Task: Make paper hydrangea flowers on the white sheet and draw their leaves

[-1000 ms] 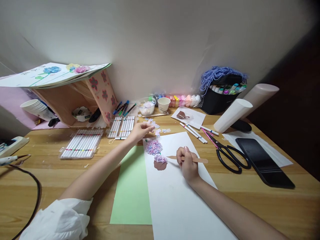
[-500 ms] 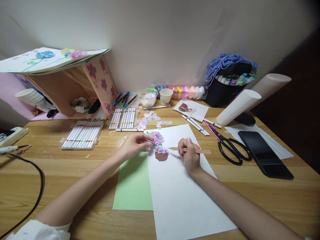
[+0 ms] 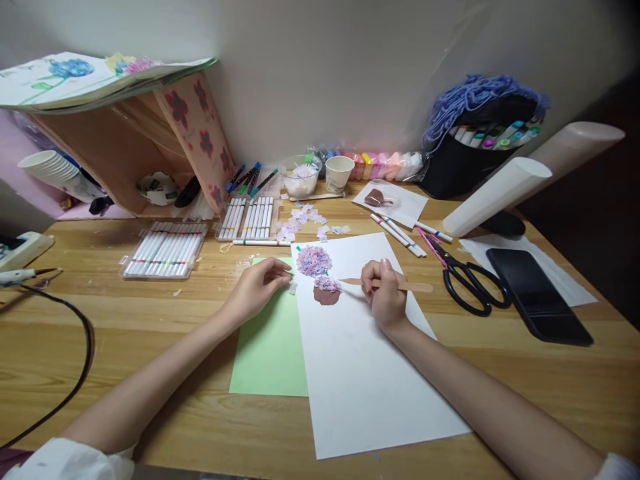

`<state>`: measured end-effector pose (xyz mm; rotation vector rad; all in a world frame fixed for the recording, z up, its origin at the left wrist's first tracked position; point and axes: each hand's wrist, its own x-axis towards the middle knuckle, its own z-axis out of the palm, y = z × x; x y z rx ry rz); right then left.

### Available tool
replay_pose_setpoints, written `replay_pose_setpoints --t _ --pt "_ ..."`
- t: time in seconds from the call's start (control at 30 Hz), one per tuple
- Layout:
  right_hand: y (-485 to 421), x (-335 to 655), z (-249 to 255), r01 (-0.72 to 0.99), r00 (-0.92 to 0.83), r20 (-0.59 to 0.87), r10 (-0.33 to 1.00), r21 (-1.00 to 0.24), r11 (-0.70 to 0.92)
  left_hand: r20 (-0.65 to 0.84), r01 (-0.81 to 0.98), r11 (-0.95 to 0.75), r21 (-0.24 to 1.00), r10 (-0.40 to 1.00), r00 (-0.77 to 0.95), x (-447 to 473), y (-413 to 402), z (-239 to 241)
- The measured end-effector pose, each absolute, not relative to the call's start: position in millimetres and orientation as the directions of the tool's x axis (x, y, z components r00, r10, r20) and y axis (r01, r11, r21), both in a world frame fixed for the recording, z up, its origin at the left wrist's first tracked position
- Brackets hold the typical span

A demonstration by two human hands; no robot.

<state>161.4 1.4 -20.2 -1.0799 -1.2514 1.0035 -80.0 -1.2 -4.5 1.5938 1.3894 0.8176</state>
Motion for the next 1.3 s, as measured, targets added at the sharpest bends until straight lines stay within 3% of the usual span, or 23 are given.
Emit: replay_pose_setpoints --t 0.33,0.5,0.7,1.0,1.3 --pt "-1 160 -18 0.011 0.053 0.228 0.972 -0.974 0.228 -0.083 0.358 0.015 0.933 0.981 0.174 -63 -9 8" --pt "-4 162 -21 0.007 -0.030 0.288 0.957 -0.958 0.288 -0.149 0.291 0.069 0.954 0.954 0.261 -35 -10 16" --pt "-6 161 -18 0.010 -0.176 0.369 0.913 -0.926 0.377 -0.015 0.426 -0.100 0.899 0.966 0.259 -22 -8 11" --pt "-5 158 -13 0.207 -0.338 0.383 0.860 -0.861 0.465 0.087 0.503 -0.199 0.841 0.967 0.238 -22 -6 6" --pt "-7 157 -11 0.281 -0.316 0.380 0.869 -0.838 0.469 0.138 0.527 -0.212 0.823 0.975 0.176 -23 -6 5"
